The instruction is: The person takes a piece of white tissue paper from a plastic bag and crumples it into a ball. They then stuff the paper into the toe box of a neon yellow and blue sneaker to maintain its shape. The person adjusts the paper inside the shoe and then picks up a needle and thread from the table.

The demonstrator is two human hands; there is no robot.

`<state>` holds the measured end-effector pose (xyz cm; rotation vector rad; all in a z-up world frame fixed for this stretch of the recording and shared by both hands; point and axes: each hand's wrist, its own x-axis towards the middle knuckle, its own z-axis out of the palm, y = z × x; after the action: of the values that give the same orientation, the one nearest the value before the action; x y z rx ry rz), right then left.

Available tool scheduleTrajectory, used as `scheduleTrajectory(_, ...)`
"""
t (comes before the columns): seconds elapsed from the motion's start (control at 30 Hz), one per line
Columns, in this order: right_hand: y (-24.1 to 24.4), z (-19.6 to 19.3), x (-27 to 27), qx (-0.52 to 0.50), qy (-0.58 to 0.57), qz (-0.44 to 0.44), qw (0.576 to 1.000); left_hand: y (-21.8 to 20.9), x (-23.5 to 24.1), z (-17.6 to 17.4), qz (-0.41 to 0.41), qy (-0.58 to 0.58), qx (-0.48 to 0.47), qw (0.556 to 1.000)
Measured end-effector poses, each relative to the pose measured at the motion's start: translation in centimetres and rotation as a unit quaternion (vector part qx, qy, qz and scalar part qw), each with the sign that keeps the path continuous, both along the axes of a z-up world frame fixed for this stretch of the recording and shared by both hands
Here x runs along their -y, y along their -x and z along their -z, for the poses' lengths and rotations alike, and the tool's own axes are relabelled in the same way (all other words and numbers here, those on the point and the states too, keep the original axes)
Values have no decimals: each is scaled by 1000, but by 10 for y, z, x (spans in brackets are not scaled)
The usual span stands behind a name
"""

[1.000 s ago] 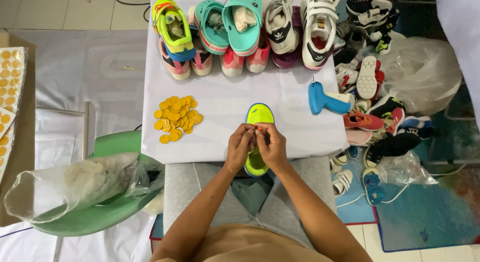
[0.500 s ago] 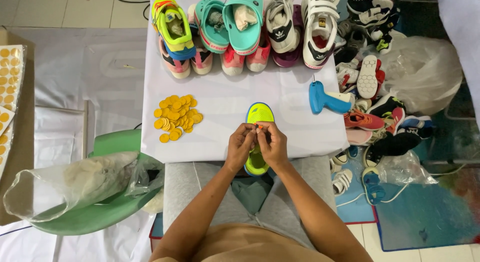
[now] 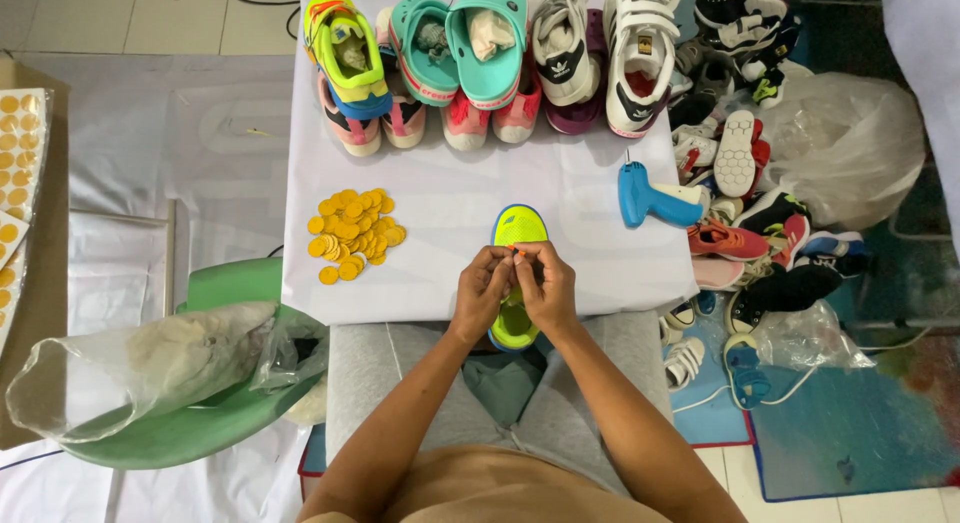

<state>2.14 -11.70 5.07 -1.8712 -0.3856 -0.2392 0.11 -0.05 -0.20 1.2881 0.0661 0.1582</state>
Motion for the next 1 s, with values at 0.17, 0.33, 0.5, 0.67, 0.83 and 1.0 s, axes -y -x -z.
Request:
scheduleTrajectory(0.17, 1, 1, -1, 3, 4, 2, 1000, 0, -1, -1, 1, -6, -7, 1000)
scheduleTrajectory(0.33, 1, 0, -1, 1, -1, 2, 1000, 1, -1, -5, -2, -2, -11, 1000)
scheduleTrajectory(0.5, 1, 3, -1, -8, -12, 4, 1000, 2, -2, -10, 1, -9, -11, 1000)
scheduleTrajectory(0.67, 1, 7, 1, -16, -6, 8, 1000, 2, -1, -11, -1, 1, -9, 1000)
scheduleTrajectory(0.83, 1, 8, 1, -19, 0, 9, 1000, 2, 0, -9, -1, 5, -5, 1000)
scheduleTrajectory(1.0, 1, 7, 1, -24, 1, 9, 1000, 1, -1, -6, 3, 5, -7, 1000)
